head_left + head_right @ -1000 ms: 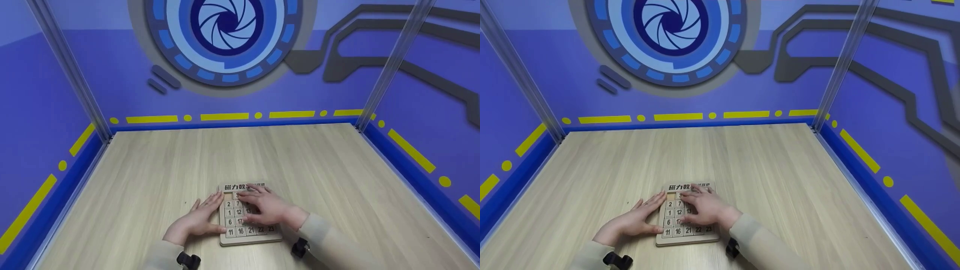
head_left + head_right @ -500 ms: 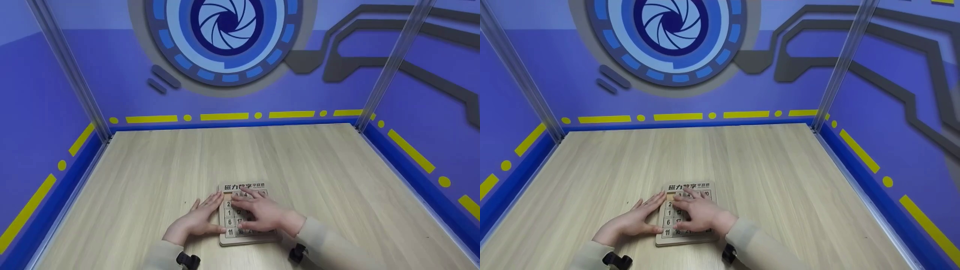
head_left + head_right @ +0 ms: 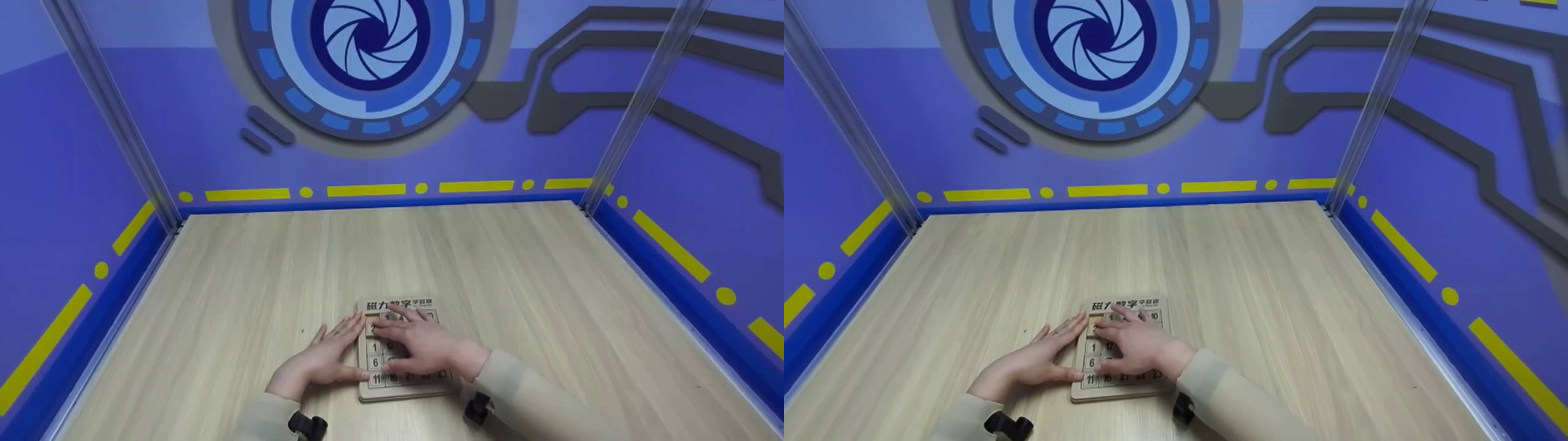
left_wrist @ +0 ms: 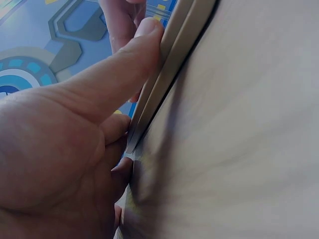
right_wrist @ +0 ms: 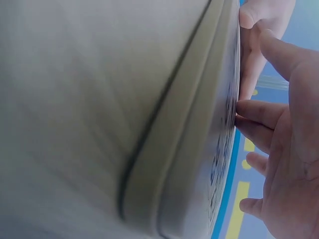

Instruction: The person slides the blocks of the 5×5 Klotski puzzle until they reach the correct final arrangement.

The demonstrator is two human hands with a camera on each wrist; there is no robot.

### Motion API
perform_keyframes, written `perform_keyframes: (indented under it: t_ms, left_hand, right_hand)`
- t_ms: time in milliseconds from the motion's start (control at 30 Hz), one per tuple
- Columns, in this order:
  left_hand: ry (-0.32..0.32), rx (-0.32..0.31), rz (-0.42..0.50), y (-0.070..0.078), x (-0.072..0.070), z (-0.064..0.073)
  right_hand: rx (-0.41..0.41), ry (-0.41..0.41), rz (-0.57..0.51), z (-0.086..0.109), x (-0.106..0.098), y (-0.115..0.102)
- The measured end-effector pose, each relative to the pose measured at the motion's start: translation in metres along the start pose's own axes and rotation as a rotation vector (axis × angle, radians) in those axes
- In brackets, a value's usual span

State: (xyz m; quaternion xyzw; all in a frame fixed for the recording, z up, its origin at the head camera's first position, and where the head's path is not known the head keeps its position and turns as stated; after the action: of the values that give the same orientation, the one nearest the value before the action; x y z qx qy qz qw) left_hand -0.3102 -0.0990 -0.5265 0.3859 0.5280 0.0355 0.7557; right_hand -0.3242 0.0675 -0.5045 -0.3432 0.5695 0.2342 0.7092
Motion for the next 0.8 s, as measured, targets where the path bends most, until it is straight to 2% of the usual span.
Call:
perform_keyframes:
  t_ms: [467,633,800]
  left_hand:
    - [0.003,-0.003,0.003,-0.001,0.000,-0.001]
    - [0.005,-0.005,0.013,-0.002,0.001,0.000]
    - [0.006,-0.007,0.011,-0.002,0.000,0.000]
  right_hand:
    - [0.036,0.030,-0.050,-0.012,0.001,0.012]
    - [0.004,0.031,-0.050,-0.009,0.001,0.009]
    - [-0.053,0.048,-0.030,0.003,-0.001,0.000]
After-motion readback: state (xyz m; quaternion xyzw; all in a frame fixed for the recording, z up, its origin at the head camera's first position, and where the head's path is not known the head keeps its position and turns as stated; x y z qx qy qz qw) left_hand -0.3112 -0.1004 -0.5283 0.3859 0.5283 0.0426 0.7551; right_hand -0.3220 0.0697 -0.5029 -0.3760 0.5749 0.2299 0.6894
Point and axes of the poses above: each hand's wrist, its own z-axis away from the middle knuckle, its own x-axis out of the palm, y = z × x, the point moved 7 cm from there along -z, towards the middle knuckle, and after that the axes turned 3 degrees about -y, right-handed, at the moved point
